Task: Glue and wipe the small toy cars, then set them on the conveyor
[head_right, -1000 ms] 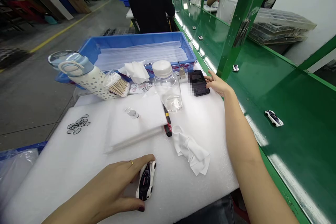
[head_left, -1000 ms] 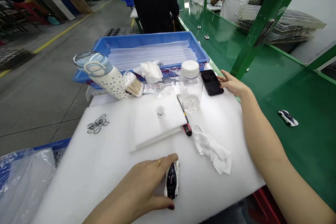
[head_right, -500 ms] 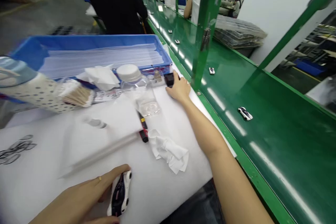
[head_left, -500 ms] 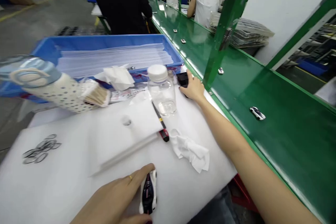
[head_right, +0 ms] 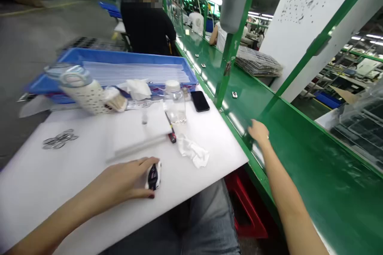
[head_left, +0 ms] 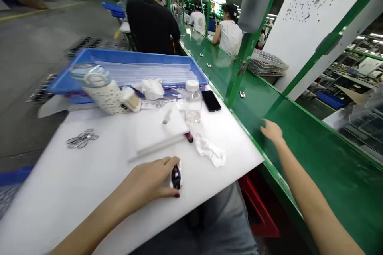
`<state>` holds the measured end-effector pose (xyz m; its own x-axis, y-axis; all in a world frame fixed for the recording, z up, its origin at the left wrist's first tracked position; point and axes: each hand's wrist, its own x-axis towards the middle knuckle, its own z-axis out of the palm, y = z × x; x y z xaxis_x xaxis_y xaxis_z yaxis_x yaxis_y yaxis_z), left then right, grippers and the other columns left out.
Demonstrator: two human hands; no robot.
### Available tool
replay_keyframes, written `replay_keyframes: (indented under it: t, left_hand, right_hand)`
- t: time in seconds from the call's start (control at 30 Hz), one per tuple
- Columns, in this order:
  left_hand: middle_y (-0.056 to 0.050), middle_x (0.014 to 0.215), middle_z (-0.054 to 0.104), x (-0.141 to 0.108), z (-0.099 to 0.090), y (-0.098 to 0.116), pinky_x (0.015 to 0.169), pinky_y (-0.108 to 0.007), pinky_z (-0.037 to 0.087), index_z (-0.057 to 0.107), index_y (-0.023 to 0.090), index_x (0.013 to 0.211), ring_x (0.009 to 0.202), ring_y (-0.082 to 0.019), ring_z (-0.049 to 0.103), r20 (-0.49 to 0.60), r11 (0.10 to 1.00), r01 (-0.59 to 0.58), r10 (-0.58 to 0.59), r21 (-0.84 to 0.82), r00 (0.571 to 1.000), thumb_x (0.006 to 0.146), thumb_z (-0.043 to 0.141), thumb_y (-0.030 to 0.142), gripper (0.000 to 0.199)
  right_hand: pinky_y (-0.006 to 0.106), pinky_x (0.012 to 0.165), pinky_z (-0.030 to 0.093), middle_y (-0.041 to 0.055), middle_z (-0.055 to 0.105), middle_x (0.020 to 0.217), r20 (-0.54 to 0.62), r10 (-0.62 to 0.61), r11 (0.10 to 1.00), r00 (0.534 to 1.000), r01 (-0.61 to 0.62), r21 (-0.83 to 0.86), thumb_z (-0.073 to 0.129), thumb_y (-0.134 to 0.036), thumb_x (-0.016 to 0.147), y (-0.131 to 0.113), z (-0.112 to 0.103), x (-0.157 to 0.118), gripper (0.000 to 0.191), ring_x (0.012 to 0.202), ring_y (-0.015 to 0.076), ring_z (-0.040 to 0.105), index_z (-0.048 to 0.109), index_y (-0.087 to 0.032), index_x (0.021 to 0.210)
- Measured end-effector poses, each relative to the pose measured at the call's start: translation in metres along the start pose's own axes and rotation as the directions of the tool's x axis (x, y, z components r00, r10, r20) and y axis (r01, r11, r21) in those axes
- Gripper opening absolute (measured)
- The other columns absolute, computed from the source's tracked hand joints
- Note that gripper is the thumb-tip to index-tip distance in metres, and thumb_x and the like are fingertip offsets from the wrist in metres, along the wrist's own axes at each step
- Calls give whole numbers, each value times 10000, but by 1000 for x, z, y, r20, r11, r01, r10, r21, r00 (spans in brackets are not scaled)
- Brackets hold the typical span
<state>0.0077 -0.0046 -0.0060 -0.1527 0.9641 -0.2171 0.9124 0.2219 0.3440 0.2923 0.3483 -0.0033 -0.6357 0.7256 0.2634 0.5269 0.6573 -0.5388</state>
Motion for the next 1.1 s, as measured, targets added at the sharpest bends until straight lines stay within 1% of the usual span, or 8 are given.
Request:
replay_keyframes:
  t: [0.13, 0.3, 0.53, 0.63, 0.7, 0.83, 0.97, 1.1]
  left_hand:
    - [-170, 1223, 552, 2, -6, 13, 690, -357, 486, 580, 128, 1108, 1048, -355, 594, -35, 982, -60, 68, 177, 997, 731, 802, 459, 549]
    - [-162, 1250, 546, -6, -6, 12, 851, -383, 484, 558, 125, 1186, 1114, -343, 554, -84, 985, -77, 91, 154, 992, 740, 816, 498, 637]
    - [-113, 1128, 598, 1, 5, -3, 834, -379, 480, 586, 137, 1181, 997, -304, 575, -136, 981, -168, 181, 101, 974, 714, 821, 496, 634]
    - [-123, 1054, 599, 10, 17, -10, 824, -411, 491, 600, 105, 1161, 947, -316, 575, -152, 981, -180, 188, 65, 970, 684, 818, 516, 666]
    - [-129, 1033, 598, 11, 26, -14, 827, -434, 500, 592, 80, 1185, 937, -325, 569, -212, 978, -205, 211, 49, 954, 670, 821, 518, 713]
    - [-148, 1127, 579, 5, 37, -17, 866, -444, 517, 559, 80, 1239, 985, -322, 561, -343, 969, -247, 228, -11, 911, 664, 836, 474, 750]
    - [-136, 1132, 576, -1, 34, -17, 879, -432, 526, 537, 98, 1246, 1010, -305, 560, -368, 965, -248, 202, -84, 908, 681, 829, 425, 715]
    - [-101, 1066, 621, -4, 29, -17, 855, -393, 525, 590, 122, 1124, 963, -271, 585, -434, 954, -249, 157, -166, 887, 733, 792, 384, 512]
  right_hand:
    - [519, 951, 556, -41, 736, 1050, -86, -129, 987, 988, 137, 83, 551, -444, 760, 48, -23, -52, 464, 999, 272, 724, 573, -425, 1223]
    - [623, 838, 586, -49, 748, 939, -185, -292, 934, 938, 321, 154, 615, -460, 770, 38, 3, -30, 518, 912, 347, 730, 486, -597, 1252]
    - [683, 792, 526, 76, 735, 1041, 10, -424, 893, 906, 415, 176, 698, -376, 755, -55, 79, 2, 305, 922, 418, 691, 701, -445, 1053]
    - [637, 936, 500, 79, 708, 1138, 4, -401, 902, 916, 395, 176, 647, -362, 832, -118, 93, 5, 239, 1106, 381, 639, 700, -391, 1063]
    - [544, 951, 533, 58, 713, 1112, -9, -377, 892, 926, 366, 266, 621, -356, 859, -164, 108, 14, 278, 1043, 297, 673, 662, -340, 1133]
    - [427, 873, 571, 60, 709, 1073, 318, -461, 829, 829, 274, 488, 609, -384, 852, -234, 153, 43, 253, 978, 240, 688, 660, -230, 1047]
    - [460, 878, 531, 32, 684, 853, 440, -414, 889, 797, 250, 383, 517, -482, 921, -257, 168, 60, 301, 888, 241, 676, 674, -226, 917]
    - [399, 885, 527, 13, 633, 956, 408, -417, 782, 813, 91, 617, 554, -503, 917, -252, 140, 35, 262, 1024, 221, 638, 662, -264, 916]
